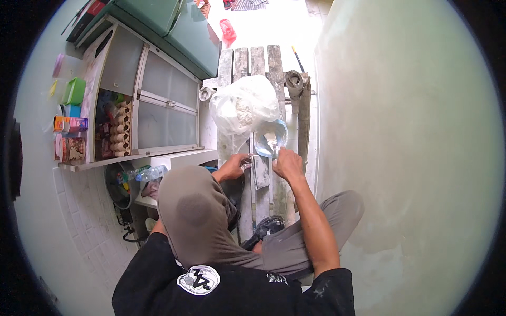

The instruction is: Applying plaster to a ceiling using a trowel and mixing more plaster in a small bowl.

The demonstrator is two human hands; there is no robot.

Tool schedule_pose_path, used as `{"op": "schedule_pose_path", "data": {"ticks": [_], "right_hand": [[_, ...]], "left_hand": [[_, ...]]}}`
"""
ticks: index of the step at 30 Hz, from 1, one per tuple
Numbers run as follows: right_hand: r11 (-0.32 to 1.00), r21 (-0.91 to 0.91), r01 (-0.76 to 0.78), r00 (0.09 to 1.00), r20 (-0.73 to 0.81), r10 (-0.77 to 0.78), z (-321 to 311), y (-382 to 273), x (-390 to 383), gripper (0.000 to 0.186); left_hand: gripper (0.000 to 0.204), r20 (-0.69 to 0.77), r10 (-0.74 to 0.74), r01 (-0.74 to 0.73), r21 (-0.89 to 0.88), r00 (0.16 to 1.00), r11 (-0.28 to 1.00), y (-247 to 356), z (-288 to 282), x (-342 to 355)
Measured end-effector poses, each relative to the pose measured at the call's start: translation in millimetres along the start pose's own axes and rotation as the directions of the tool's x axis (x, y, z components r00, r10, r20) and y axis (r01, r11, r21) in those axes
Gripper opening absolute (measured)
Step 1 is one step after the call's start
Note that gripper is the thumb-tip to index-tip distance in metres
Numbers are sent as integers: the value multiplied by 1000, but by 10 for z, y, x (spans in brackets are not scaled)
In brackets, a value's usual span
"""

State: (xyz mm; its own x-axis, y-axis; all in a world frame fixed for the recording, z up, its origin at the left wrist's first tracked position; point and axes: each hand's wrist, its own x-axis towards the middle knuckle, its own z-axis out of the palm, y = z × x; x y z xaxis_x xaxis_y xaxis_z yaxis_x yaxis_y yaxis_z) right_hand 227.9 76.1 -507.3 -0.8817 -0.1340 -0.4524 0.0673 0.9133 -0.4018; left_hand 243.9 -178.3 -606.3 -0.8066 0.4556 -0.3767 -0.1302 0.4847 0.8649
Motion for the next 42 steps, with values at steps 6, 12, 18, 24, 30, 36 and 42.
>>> {"op": "schedule_pose_path", "data": {"ticks": [6, 12, 18, 24, 30, 36, 42], "right_hand": [[1000, 5, 5, 1000, -16, -5, 66, 205, -95, 36], [997, 69, -45, 998, -46, 48, 164, 261, -91, 46], [995, 95, 16, 997, -79, -9, 231, 283, -54, 47], [999, 38, -25, 1000, -17, 26, 289, 191, 39, 43], [996, 53, -67, 997, -33, 68, 214, 400, 34, 42], [994, 99, -51, 999, 6, 51, 293, 63, -4, 35], [946, 314, -83, 989, -90, 117, 262, 315, -74, 32]], "left_hand": [[31, -124, -6, 22, 128, 992, 992, -304, 20, -253], [30, -195, -28, 60, 161, 980, 985, -392, -16, -469], [29, -272, -26, 71, 159, 962, 985, -421, -56, -565], [28, -471, -18, 92, 134, 882, 987, -559, -306, -1009], [26, -782, -270, 92, -266, 562, 960, -741, -609, -1551], [56, -712, -682, 23, -694, -165, 719, -1809, -1417, -2764], [112, -713, -665, 311, -698, -222, 645, -2556, -1815, -2471]]}}
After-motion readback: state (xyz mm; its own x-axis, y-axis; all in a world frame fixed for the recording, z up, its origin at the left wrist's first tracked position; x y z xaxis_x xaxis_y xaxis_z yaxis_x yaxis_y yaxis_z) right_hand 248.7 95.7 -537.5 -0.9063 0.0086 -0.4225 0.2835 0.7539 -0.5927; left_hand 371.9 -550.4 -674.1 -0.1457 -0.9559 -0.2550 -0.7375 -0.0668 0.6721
